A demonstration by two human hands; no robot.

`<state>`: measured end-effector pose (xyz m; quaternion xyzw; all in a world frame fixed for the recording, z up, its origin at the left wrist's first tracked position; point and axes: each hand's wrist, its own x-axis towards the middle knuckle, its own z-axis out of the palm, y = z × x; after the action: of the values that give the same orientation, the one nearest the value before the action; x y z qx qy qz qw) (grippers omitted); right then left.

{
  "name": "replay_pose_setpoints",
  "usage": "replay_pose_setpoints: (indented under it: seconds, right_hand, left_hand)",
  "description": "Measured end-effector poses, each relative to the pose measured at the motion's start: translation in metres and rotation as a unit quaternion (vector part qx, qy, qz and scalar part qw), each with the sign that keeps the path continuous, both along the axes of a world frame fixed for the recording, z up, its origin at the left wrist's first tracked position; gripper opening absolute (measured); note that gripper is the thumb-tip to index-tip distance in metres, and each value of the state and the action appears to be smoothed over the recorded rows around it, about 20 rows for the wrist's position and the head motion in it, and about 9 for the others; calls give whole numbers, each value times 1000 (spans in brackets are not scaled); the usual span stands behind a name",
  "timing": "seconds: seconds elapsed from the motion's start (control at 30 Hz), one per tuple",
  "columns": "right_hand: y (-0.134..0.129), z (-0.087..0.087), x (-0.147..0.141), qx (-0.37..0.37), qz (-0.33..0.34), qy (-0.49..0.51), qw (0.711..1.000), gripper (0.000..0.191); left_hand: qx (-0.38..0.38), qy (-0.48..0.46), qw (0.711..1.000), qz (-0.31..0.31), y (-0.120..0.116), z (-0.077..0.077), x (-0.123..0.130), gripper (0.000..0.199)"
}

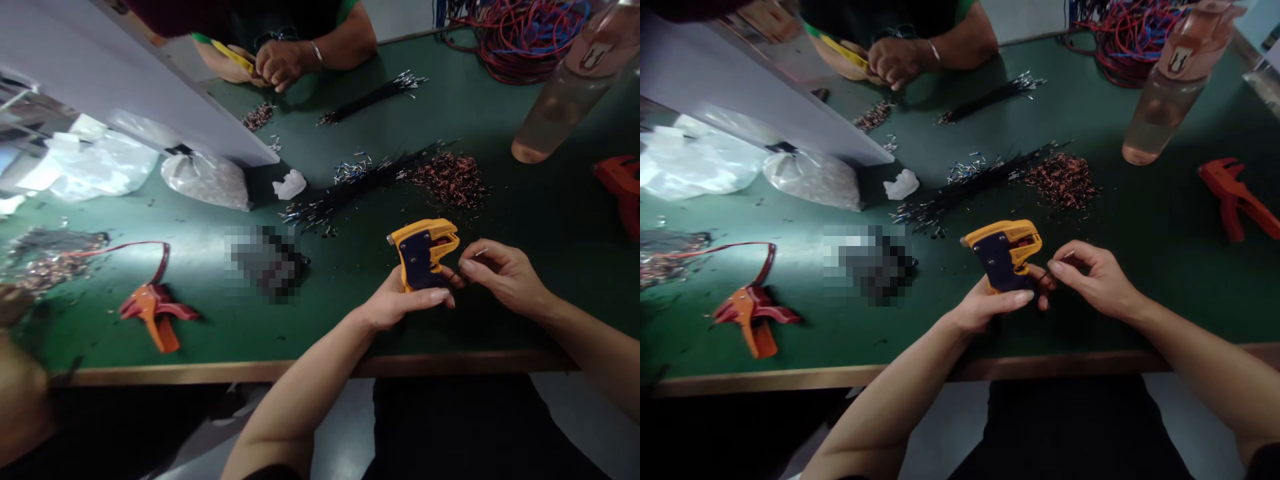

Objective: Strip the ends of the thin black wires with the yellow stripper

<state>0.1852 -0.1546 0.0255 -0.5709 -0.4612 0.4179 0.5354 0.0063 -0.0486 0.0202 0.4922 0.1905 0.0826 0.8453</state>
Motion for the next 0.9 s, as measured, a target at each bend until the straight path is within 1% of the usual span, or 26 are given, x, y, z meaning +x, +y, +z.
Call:
replay_pose_setpoints:
  seconds: [0.07, 0.2, 0.33, 0.4, 0.53, 0.6, 0.67, 0.73, 0.83, 0.9]
  right_hand:
    - [-1, 2, 2, 3, 27, -5, 1000, 33]
    - [-2, 7, 4, 12, 111, -34, 993, 28]
    - [-2, 8, 3, 12, 137, -43, 990, 20]
    - [-2, 8, 3, 7, 149, -41, 988, 18]
    - [0, 8, 6, 4, 182, -46, 982, 18]
    - [0, 7, 6, 6, 179, -56, 982, 17]
    - [-1, 6, 5, 13, 160, -68, 985, 16]
    - [-1, 5, 2, 21, 138, -78, 987, 17]
    - [-2, 2, -1, 30, 93, -87, 991, 21]
    - [-2, 1, -1, 41, 53, -115, 991, 23]
  left_hand:
    - [-2, -1, 1000, -4, 0, 0, 1, 37]
    - [0, 0, 1000, -25, 0, 0, 2, 32]
    - [20, 1, 998, -56, -1, -2, 2, 32]
    - [19, 3, 998, -54, -1, -2, 2, 33]
    - [-2, 17, 1000, -25, -1, -2, 1, 32]
    - [13, 22, 999, -35, -2, -3, 1, 32]
    - [31, 20, 998, -46, -3, -3, 1, 32]
    - [38, 5, 998, -43, -5, -3, 1, 31]
    - [48, -22, 999, -2, -7, -3, 3, 28]
    - [51, -25, 997, 49, -7, -3, 4, 28]
